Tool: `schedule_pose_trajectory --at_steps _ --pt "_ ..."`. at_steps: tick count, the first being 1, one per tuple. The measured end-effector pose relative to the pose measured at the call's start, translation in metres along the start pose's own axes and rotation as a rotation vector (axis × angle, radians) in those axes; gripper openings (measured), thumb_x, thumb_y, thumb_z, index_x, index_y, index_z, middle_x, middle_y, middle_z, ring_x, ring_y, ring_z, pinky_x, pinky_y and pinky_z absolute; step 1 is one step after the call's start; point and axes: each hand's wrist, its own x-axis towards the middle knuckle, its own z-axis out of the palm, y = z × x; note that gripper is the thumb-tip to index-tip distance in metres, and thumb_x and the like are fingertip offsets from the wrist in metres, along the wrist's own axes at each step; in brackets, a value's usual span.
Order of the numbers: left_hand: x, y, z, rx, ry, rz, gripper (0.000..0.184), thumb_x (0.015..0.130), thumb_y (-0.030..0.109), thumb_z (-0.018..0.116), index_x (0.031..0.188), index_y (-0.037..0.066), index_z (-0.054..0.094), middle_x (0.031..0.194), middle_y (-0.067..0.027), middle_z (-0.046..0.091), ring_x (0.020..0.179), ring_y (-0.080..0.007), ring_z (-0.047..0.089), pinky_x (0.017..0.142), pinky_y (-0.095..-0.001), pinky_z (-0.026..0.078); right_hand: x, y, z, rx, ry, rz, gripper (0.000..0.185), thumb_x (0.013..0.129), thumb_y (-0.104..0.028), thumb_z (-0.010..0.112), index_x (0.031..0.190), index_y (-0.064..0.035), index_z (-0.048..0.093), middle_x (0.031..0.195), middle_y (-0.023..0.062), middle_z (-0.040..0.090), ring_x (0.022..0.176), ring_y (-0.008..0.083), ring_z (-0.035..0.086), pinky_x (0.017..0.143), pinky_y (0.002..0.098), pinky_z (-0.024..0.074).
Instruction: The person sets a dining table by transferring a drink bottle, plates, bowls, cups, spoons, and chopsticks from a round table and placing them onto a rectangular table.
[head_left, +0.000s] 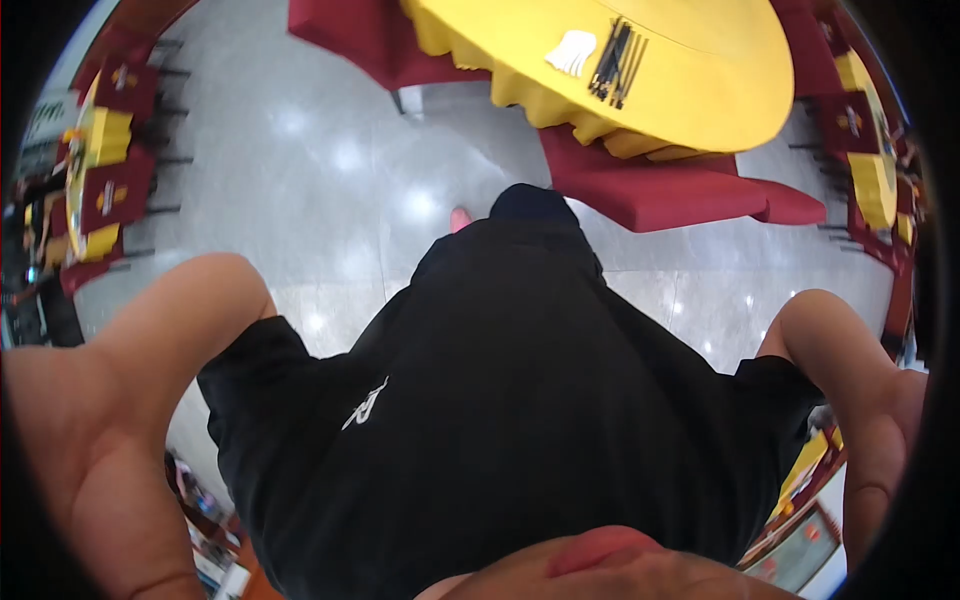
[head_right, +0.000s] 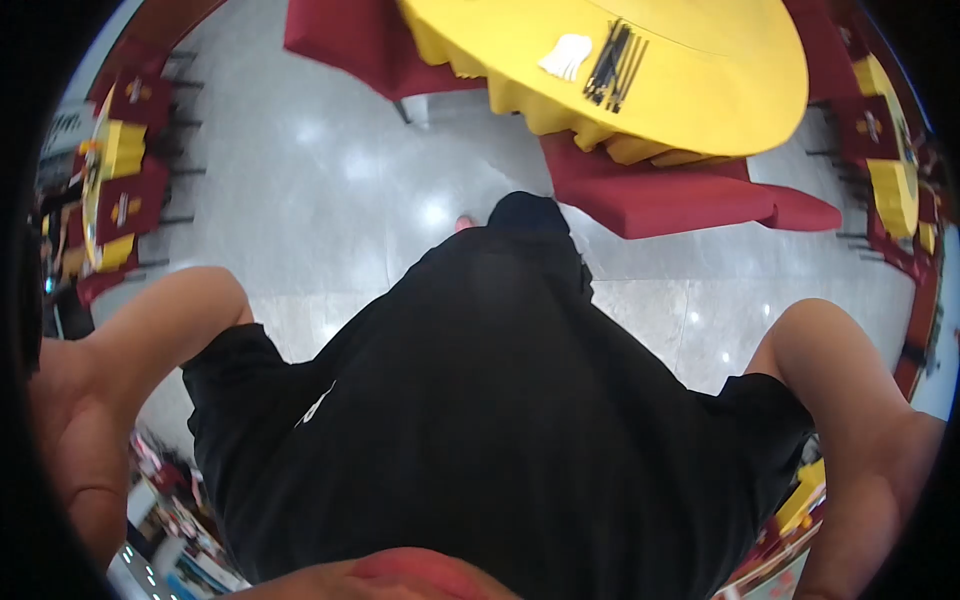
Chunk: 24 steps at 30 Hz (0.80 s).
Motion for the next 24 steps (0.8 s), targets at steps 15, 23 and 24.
schedule_pose_trajectory --at_steps 15,23,24 --pt "-0.087 -0.241 0.009 0.016 0.017 0.039 0.044 0.091 0.028 0.045 0.107 -0.010 0.059 0.107 -0.0255 0.061 0.093 -0.0317 0.061 0.081 -0.0385 0.051 -0.052 0.167 0.164 -0.033 -0.012 0.029 0.025 0.094 -0.015 0.047 0.090 0.0056 0.062 0.094 0.0190 0.065 0.087 0.0271 0.063 0.084 0.0376 0.0501" --pt "-0.119 -0.380 0.016 -0.059 0.086 0.023 0.045 0.089 0.026 0.046 0.109 -0.012 0.059 0.108 -0.0269 0.061 0.093 -0.0317 0.062 0.079 -0.0368 0.052 -0.091 0.251 0.228 -0.039 0.025 0.162 0.018 0.091 -0.010 0.052 0.090 0.0051 0.063 0.095 0.0170 0.065 0.088 0.0242 0.062 0.083 0.0339 0.0493" --pt "-0.126 -0.398 0.018 -0.058 0.105 0.006 0.045 0.089 0.026 0.046 0.109 -0.012 0.059 0.108 -0.0270 0.061 0.093 -0.0317 0.063 0.079 -0.0366 0.052 -0.100 0.259 0.236 -0.046 0.043 0.188 0.017 0.091 -0.009 0.053 0.090 0.0051 0.063 0.095 0.0168 0.065 0.088 0.0238 0.062 0.083 0.0335 0.0492"
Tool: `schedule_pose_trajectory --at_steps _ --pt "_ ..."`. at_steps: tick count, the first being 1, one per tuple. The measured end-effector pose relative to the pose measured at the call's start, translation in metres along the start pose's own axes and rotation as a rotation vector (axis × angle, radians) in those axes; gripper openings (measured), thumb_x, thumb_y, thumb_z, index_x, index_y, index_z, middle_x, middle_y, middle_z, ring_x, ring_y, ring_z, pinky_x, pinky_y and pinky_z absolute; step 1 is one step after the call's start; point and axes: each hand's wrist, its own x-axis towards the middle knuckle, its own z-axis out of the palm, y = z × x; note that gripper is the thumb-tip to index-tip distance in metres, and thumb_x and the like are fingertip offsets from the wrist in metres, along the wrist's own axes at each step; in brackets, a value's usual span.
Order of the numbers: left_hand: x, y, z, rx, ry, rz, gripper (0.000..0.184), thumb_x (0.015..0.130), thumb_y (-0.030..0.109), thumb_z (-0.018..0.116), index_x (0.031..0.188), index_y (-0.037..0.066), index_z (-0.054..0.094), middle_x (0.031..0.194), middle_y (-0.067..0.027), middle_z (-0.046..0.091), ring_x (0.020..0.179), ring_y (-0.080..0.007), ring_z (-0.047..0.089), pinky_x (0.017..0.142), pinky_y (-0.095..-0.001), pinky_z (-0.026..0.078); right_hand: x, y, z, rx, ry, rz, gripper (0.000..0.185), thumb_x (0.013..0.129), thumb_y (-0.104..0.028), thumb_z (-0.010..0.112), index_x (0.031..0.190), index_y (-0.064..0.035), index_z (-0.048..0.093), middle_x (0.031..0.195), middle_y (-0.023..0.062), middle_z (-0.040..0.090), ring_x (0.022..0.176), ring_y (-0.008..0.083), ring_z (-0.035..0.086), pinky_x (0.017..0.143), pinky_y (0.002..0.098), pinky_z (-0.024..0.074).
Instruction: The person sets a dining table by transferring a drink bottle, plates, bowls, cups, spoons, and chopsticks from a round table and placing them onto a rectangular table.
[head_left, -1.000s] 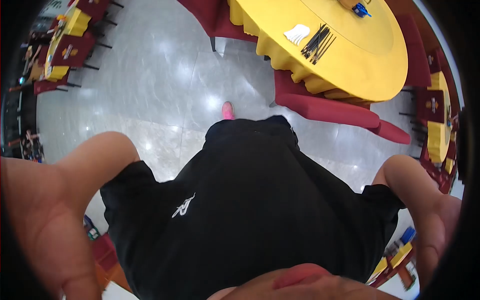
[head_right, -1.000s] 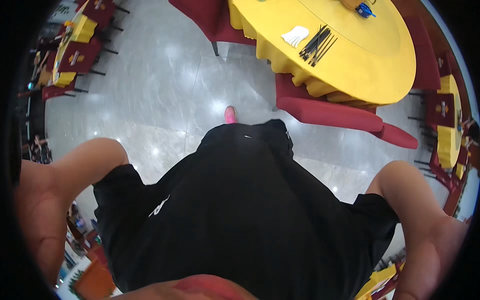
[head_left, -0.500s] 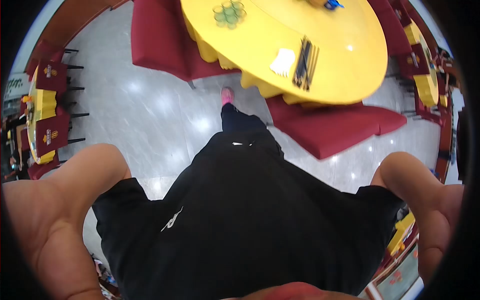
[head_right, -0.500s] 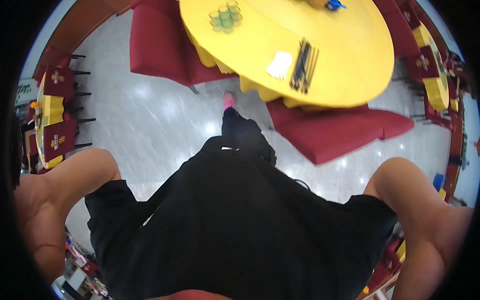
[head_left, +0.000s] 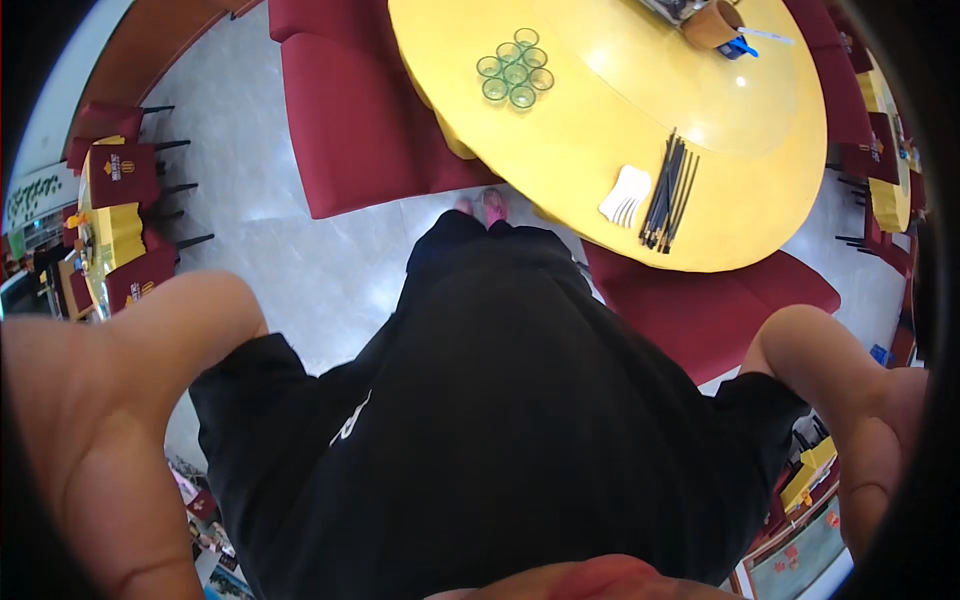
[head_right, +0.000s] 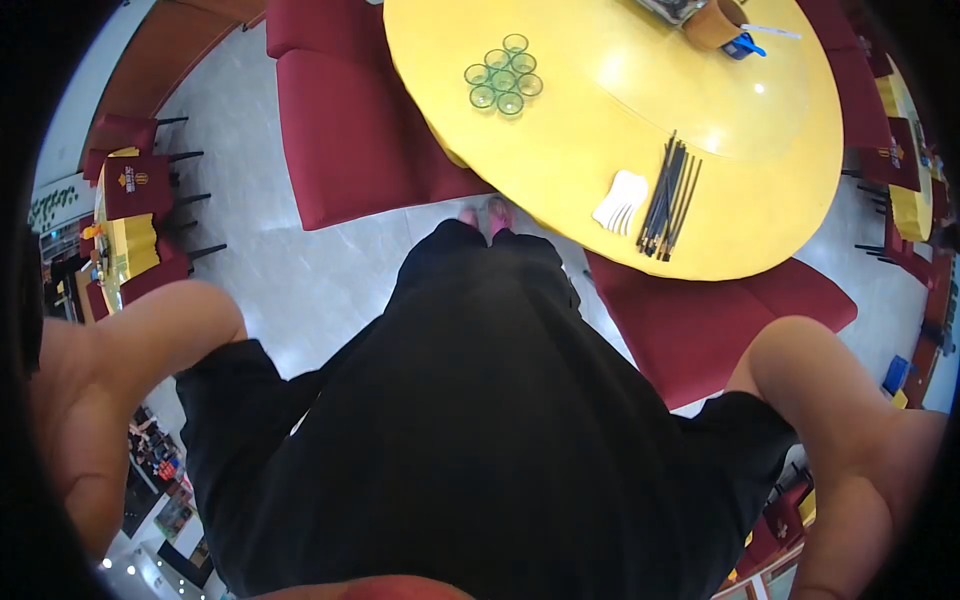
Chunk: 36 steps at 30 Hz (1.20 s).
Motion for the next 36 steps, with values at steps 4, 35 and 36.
schedule_pose_trajectory --at_steps 4,35,36 --pt "-0.051 -0.082 0.009 0.057 0.169 -0.185 0.045 0.088 0.025 0.046 0.110 -0.012 0.059 0.109 -0.0277 0.061 0.093 -0.0317 0.063 0.079 -0.0357 0.053 -0.055 0.033 0.043 -0.018 0.063 0.286 0.014 0.090 -0.007 0.055 0.091 0.0048 0.063 0.095 0.0158 0.065 0.088 0.0224 0.062 0.083 0.0316 0.0488" --pt "-0.471 -0.133 0.387 -0.664 -0.494 -1.008 0.056 0.058 0.034 0.087 0.110 0.019 0.071 0.140 -0.0196 0.039 0.123 -0.0392 0.043 0.102 -0.0470 0.039 -0.435 -0.080 0.384 0.121 -0.546 1.740 0.055 0.055 -0.025 0.091 0.102 -0.0046 0.072 0.141 0.0239 0.039 0.131 0.0410 0.040 0.107 0.0452 0.0373" --pt "-0.470 -0.131 0.386 -0.661 -0.500 -1.010 0.056 0.058 0.034 0.087 0.110 0.019 0.071 0.140 -0.0196 0.039 0.123 -0.0392 0.043 0.102 -0.0470 0.039 -0.435 -0.082 0.384 0.126 -0.542 1.742 0.055 0.055 -0.025 0.091 0.102 -0.0046 0.072 0.141 0.0239 0.039 0.131 0.0410 0.040 0.107 0.0452 0.0373"
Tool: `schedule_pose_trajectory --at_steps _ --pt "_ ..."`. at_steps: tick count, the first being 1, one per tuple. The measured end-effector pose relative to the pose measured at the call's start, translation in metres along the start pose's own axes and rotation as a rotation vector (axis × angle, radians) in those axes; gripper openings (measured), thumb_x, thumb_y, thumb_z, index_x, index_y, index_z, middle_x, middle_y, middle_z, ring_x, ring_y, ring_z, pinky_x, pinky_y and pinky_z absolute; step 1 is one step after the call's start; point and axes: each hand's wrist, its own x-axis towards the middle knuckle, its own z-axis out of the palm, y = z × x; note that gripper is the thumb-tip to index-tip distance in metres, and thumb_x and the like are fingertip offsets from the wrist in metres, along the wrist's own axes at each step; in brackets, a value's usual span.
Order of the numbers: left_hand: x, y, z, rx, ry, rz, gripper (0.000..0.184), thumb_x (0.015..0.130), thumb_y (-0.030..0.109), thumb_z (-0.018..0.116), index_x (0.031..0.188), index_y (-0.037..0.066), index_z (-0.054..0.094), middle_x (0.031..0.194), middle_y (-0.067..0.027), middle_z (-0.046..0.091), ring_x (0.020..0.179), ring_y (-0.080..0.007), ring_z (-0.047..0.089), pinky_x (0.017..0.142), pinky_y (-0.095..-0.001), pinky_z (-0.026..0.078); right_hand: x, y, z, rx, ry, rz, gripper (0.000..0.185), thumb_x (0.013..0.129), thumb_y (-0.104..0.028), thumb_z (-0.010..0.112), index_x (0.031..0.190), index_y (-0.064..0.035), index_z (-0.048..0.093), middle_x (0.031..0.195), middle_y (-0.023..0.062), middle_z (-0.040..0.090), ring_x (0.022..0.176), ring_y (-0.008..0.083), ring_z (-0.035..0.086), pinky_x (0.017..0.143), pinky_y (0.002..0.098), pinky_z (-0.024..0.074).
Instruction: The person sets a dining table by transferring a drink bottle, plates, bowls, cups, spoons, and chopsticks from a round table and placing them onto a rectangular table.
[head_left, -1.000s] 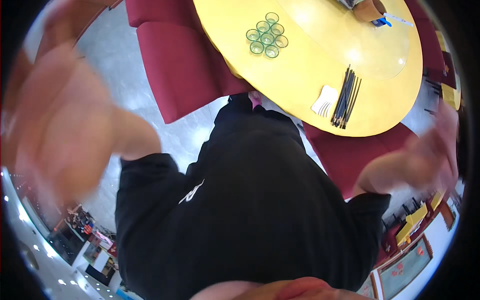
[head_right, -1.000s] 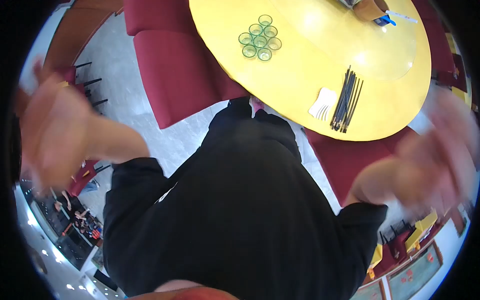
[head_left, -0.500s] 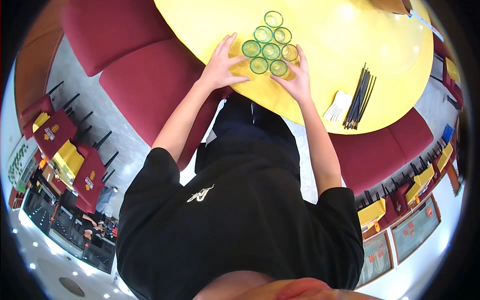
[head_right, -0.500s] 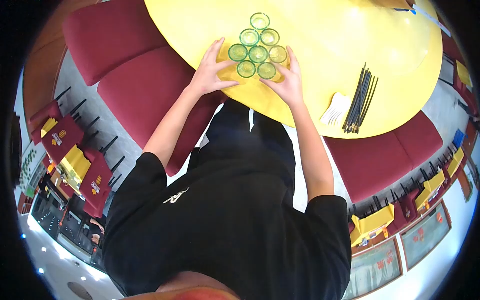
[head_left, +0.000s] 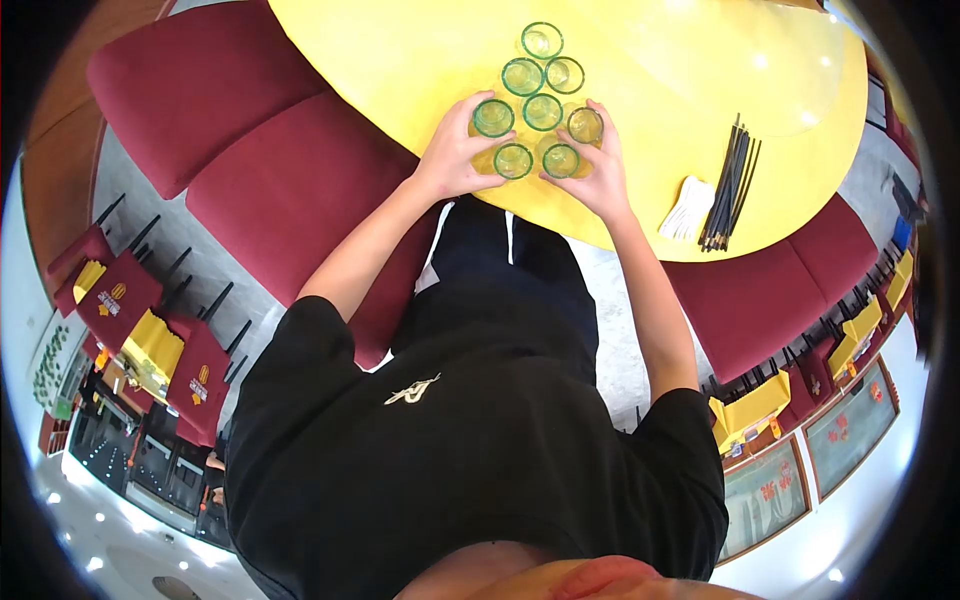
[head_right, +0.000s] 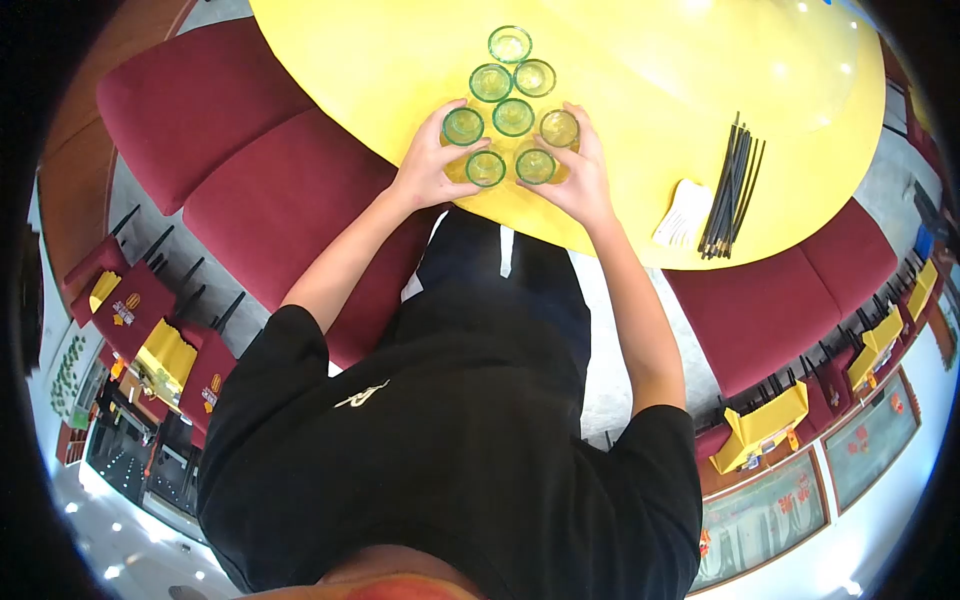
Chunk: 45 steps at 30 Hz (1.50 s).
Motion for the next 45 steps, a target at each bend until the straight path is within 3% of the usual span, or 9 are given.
schedule_pose_trajectory --at_steps 3,8,12,16,19,24,31,37,45 --pt "0.002 0.006 0.002 0.017 0.027 -0.010 0.059 0.059 0.033 0.088 0.113 0.018 0.071 0.140 -0.0210 0.038 0.129 -0.0398 0.039 0.105 -0.0459 0.036 0.004 -0.001 0.001 -0.105 0.046 -0.056 0.056 0.054 -0.025 0.091 0.102 -0.0054 0.072 0.142 0.0232 0.038 0.131 0.0407 0.040 0.107 0.0453 0.0367" --pt "0.001 0.006 0.017 0.018 0.093 -0.066 0.057 0.056 0.033 0.089 0.109 0.020 0.072 0.140 -0.0202 0.039 0.127 -0.0399 0.041 0.104 -0.0453 0.039 0.010 0.004 0.012 0.132 0.092 -0.003 0.047 0.054 -0.025 0.090 0.095 -0.0054 0.074 0.140 0.0219 0.042 0.128 0.0353 0.045 0.104 0.0422 0.0407" --pt "-0.011 0.036 0.015 -0.003 0.146 -0.134 0.057 0.054 0.032 0.089 0.107 0.020 0.073 0.138 -0.0209 0.041 0.128 -0.0390 0.042 0.104 -0.0440 0.040 -0.009 -0.010 -0.010 0.118 0.139 -0.031 0.046 0.056 -0.022 0.089 0.095 -0.0041 0.074 0.139 0.0208 0.043 0.128 0.0329 0.046 0.103 0.0406 0.0419" --pt "-0.011 0.133 0.005 -0.014 0.155 -0.080 0.058 0.050 0.027 0.091 0.104 0.015 0.074 0.132 -0.0209 0.046 0.124 -0.0366 0.048 0.103 -0.0424 0.042 -0.077 -0.048 -0.074 0.144 0.271 -0.036 0.047 0.055 -0.023 0.089 0.095 -0.0031 0.074 0.136 0.0219 0.045 0.127 0.0353 0.046 0.104 0.0420 0.0396" --pt "0.000 0.228 0.019 -0.116 0.093 0.102 0.058 0.048 0.027 0.092 0.101 0.012 0.075 0.130 -0.0214 0.048 0.122 -0.0358 0.050 0.102 -0.0409 0.042 -0.168 -0.078 -0.131 0.266 0.468 -0.029 0.049 0.054 -0.027 0.087 0.096 -0.0050 0.074 0.133 0.0240 0.048 0.127 0.0368 0.045 0.105 0.0442 0.0370" --pt "-0.004 0.368 0.104 -0.341 -0.019 0.446 0.064 0.047 0.033 0.093 0.104 0.014 0.074 0.129 -0.0225 0.049 0.121 -0.0399 0.050 0.102 -0.0475 0.042 -0.356 -0.123 -0.217 0.252 0.823 -0.094 0.053 0.056 -0.036 0.088 0.096 -0.0051 0.073 0.133 0.0259 0.047 0.126 0.0405 0.045 0.104 0.0496 0.0360" --pt "0.020 0.553 0.225 -0.571 -0.463 0.814 0.058 0.049 0.032 0.092 0.098 0.009 0.072 0.130 -0.0221 0.047 0.122 -0.0404 0.049 0.098 -0.0479 0.043 -0.558 -0.146 -0.293 0.115 1.281 0.128 0.050 0.057 -0.029 0.089 0.097 -0.0044 0.073 0.140 0.0237 0.040 0.131 0.0376 0.042 0.107 0.0466 0.0338" --pt "0.041 0.654 0.329 -0.815 -0.803 0.893 0.062 0.048 0.030 0.093 0.103 0.008 0.072 0.131 -0.0221 0.046 0.125 -0.0386 0.047 0.096 -0.0462 0.044 -0.663 -0.095 -0.321 0.130 1.586 0.050 0.045 0.061 -0.033 0.085 0.092 -0.0039 0.073 0.142 0.0215 0.040 0.130 0.0372 0.044 0.107 0.0487 0.0336" --pt "0.076 0.787 0.522 -0.772 -0.943 0.936 0.057 0.051 0.024 0.088 0.103 0.006 0.071 0.133 -0.0233 0.046 0.126 -0.0376 0.048 0.100 -0.0462 0.042 -0.815 -0.016 -0.423 0.120 1.788 0.049 0.046 0.062 -0.033 0.084 0.092 -0.0006 0.072 0.143 0.0208 0.040 0.128 0.0379 0.046 0.105 0.0494 0.0352"
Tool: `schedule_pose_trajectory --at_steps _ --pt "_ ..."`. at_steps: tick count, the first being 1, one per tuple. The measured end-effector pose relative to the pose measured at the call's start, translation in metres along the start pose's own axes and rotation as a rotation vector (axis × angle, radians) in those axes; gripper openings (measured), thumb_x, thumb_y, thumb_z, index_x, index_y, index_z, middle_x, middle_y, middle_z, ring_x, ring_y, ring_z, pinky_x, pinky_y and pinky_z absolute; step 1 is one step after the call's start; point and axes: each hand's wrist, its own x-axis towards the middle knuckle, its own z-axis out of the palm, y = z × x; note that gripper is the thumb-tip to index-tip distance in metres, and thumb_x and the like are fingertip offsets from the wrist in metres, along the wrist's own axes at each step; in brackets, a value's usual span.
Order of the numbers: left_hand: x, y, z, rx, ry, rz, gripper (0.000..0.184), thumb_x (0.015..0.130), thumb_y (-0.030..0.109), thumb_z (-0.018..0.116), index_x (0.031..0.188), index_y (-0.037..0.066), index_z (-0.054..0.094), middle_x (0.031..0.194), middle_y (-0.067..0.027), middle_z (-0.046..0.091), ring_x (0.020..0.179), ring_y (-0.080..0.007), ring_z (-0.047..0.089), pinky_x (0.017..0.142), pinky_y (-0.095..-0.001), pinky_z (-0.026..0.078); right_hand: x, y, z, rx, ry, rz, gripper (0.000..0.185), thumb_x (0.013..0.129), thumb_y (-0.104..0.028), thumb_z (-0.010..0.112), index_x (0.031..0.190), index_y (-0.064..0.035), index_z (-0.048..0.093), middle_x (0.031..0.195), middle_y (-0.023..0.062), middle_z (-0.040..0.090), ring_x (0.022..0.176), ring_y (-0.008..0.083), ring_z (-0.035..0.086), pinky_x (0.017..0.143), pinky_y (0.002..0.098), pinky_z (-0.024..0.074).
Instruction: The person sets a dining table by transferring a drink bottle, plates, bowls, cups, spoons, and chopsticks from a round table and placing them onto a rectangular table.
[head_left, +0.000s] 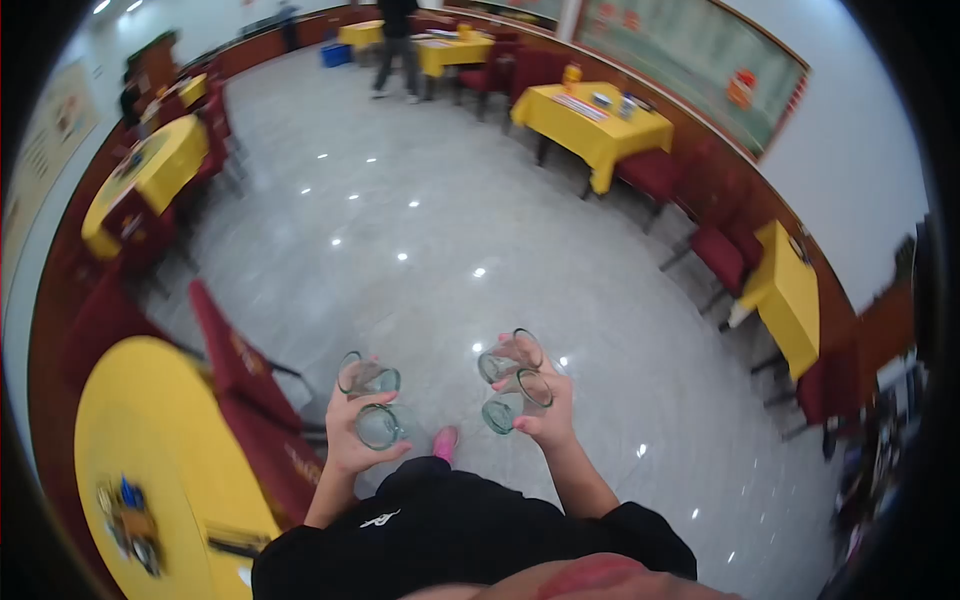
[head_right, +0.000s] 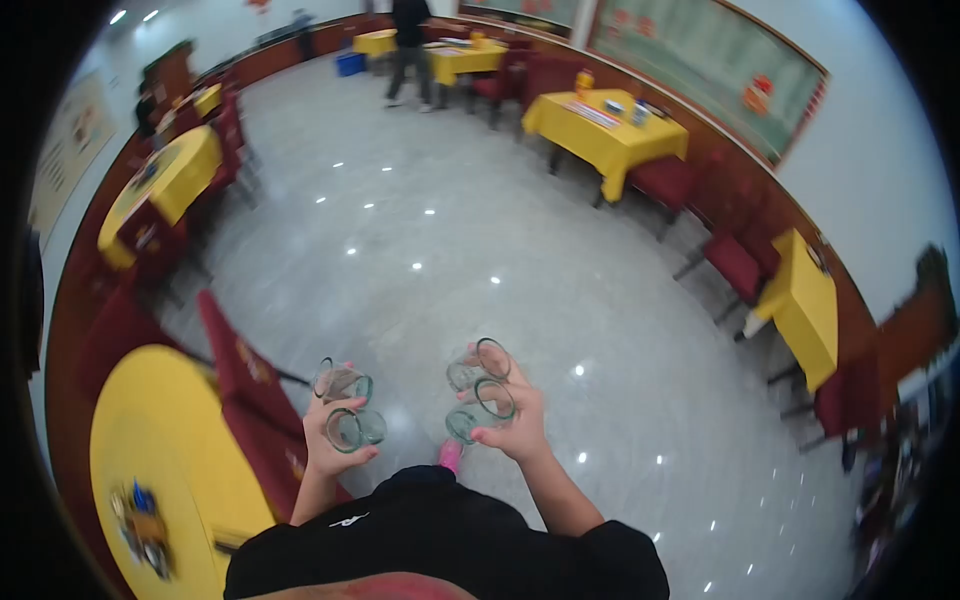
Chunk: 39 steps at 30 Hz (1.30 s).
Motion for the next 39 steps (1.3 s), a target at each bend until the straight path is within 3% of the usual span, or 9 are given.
schedule_pose_trajectory --at_steps 9,11,14,18,23,29,34,37,39 --pt "0.223 -0.130 0.155 -0.312 -0.487 -0.076 0.054 0.054 0.016 0.087 0.105 0.005 0.071 0.133 -0.0198 0.048 0.124 -0.0324 0.050 0.102 -0.0440 0.041 0.035 0.038 -0.147 -0.219 0.311 0.091 0.045 0.061 -0.030 0.084 0.092 0.0015 0.072 0.138 0.0225 0.044 0.126 0.0363 0.048 0.103 0.0472 0.0387" --pt "0.268 -0.154 0.197 -0.294 -0.546 -0.055 0.054 0.054 0.016 0.087 0.105 0.005 0.071 0.133 -0.0194 0.048 0.123 -0.0321 0.050 0.102 -0.0435 0.041 0.042 0.055 -0.184 -0.134 0.567 0.240 0.056 0.065 -0.048 0.081 0.087 0.0028 0.072 0.139 0.0203 0.046 0.121 0.0342 0.051 0.097 0.0434 0.0420" --pt "0.334 -0.191 0.264 -0.287 -0.611 -0.025 0.053 0.056 0.017 0.087 0.105 0.006 0.071 0.134 -0.0187 0.047 0.123 -0.0314 0.050 0.102 -0.0426 0.041 0.085 0.082 -0.244 -0.046 0.781 0.253 0.061 0.065 -0.053 0.079 0.089 0.0030 0.071 0.135 0.0224 0.049 0.119 0.0315 0.052 0.098 0.0402 0.0407" --pt "0.418 -0.223 0.326 -0.265 -0.563 -0.095 0.053 0.057 0.020 0.087 0.105 0.006 0.072 0.134 -0.0185 0.048 0.124 -0.0320 0.049 0.103 -0.0431 0.039 0.198 0.110 -0.334 -0.016 0.746 0.204 0.065 0.065 -0.055 0.078 0.091 0.0036 0.070 0.135 0.0220 0.050 0.120 0.0309 0.051 0.098 0.0397 0.0400" --pt "0.506 -0.283 0.347 -0.120 -0.468 -0.103 0.051 0.057 0.020 0.086 0.104 0.006 0.071 0.129 -0.0188 0.053 0.125 -0.0331 0.048 0.104 -0.0436 0.037 0.337 0.163 -0.438 0.008 0.392 0.153 0.058 0.067 -0.046 0.081 0.093 0.0040 0.071 0.140 0.0200 0.046 0.124 0.0324 0.049 0.104 0.0480 0.0363" --pt "0.591 -0.397 0.384 0.009 -0.272 -0.225 0.050 0.057 0.019 0.084 0.102 0.003 0.068 0.128 -0.0180 0.053 0.121 -0.0321 0.051 0.101 -0.0429 0.040 0.466 0.246 -0.529 0.066 0.313 0.139 0.053 0.066 -0.041 0.082 0.092 0.0046 0.071 0.141 0.0169 0.045 0.125 0.0324 0.047 0.104 0.0496 0.0355" --pt "0.711 -0.491 0.448 -0.026 -0.184 -0.361 0.047 0.058 0.018 0.084 0.101 0.004 0.068 0.122 -0.0169 0.057 0.122 -0.0319 0.051 0.101 -0.0413 0.040 0.542 0.326 -0.607 0.050 0.441 0.303 0.040 0.072 -0.028 0.080 0.093 0.0049 0.071 0.139 0.0137 0.046 0.126 0.0299 0.047 0.104 0.0435 0.0365" --pt "0.815 -0.528 0.501 0.055 -0.285 -0.252 0.047 0.059 0.018 0.084 0.101 0.005 0.068 0.122 -0.0160 0.058 0.121 -0.0311 0.051 0.101 -0.0404 0.041 0.595 0.351 -0.656 0.143 0.652 0.443 0.032 0.074 -0.020 0.078 0.095 0.0035 0.071 0.135 0.0128 0.048 0.126 0.0273 0.046 0.103 0.0390 0.0372" --pt "0.878 -0.544 0.539 -0.044 -0.389 -0.153 0.046 0.060 0.020 0.085 0.101 0.006 0.069 0.120 -0.0146 0.059 0.122 -0.0306 0.051 0.101 -0.0405 0.040 0.627 0.359 -0.693 -0.011 0.703 0.352 0.030 0.074 -0.014 0.077 0.096 0.0044 0.070 0.132 0.0112 0.050 0.122 0.0234 0.048 0.100 0.0352 0.0389"
